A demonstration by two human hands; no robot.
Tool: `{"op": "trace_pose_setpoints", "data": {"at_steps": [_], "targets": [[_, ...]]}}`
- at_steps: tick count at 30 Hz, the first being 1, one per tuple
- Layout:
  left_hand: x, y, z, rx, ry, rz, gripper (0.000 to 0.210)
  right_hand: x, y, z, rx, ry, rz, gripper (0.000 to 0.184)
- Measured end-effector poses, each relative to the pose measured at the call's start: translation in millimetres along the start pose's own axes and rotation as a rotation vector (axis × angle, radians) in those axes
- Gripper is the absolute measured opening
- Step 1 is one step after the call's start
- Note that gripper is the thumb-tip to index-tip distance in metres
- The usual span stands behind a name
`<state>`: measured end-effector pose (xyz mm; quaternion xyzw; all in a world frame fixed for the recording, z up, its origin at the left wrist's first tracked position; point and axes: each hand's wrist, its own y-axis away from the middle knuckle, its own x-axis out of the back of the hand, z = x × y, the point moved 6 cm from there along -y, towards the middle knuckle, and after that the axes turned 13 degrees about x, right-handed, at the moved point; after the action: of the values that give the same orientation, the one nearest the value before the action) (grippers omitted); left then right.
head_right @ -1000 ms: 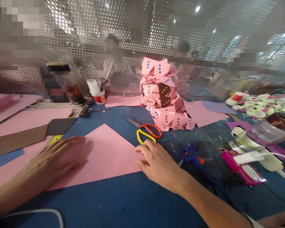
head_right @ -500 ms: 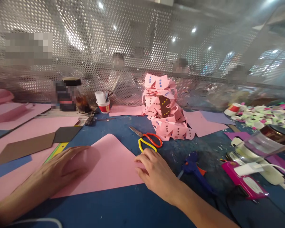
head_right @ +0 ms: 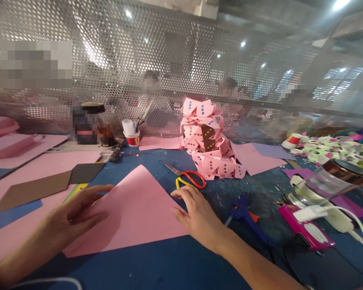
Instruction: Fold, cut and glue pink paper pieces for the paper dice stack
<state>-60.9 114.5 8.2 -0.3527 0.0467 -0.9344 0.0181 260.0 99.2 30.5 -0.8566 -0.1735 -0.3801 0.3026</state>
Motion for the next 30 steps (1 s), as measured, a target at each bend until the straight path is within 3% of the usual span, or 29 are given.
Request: {"op": "trace_pose_setpoints", "data": {"at_steps": [8, 13, 18, 25, 30], "targets": [[2.0, -1, -5, -0.013, 0.016, -0.043, 0.056, 9, -24, 2, -0.125, -0.282, 0.053, 0.043], [0.7, 1, -4, -0.013, 0.059, -0.076, 0.054, -6, -50, 6, -0.111, -0.393, 0.037, 0.055], [-1.1, 0, -2, 0.0, 0.142, -0.084, 0.055, -19, -66, 11, -0.138, -0.484, 0.123, 0.028], [18.7, -11, 5, 0.157, 0.411, -0.026, 0.059, 21, -66, 4, -0.129, -0.469, 0.365, 0.027], [8.7, -16, -1, 0.224, 0.529, -0.154, 0.061, 40, -63, -1, -0.109, -0.439, 0.489, 0.027]]}}
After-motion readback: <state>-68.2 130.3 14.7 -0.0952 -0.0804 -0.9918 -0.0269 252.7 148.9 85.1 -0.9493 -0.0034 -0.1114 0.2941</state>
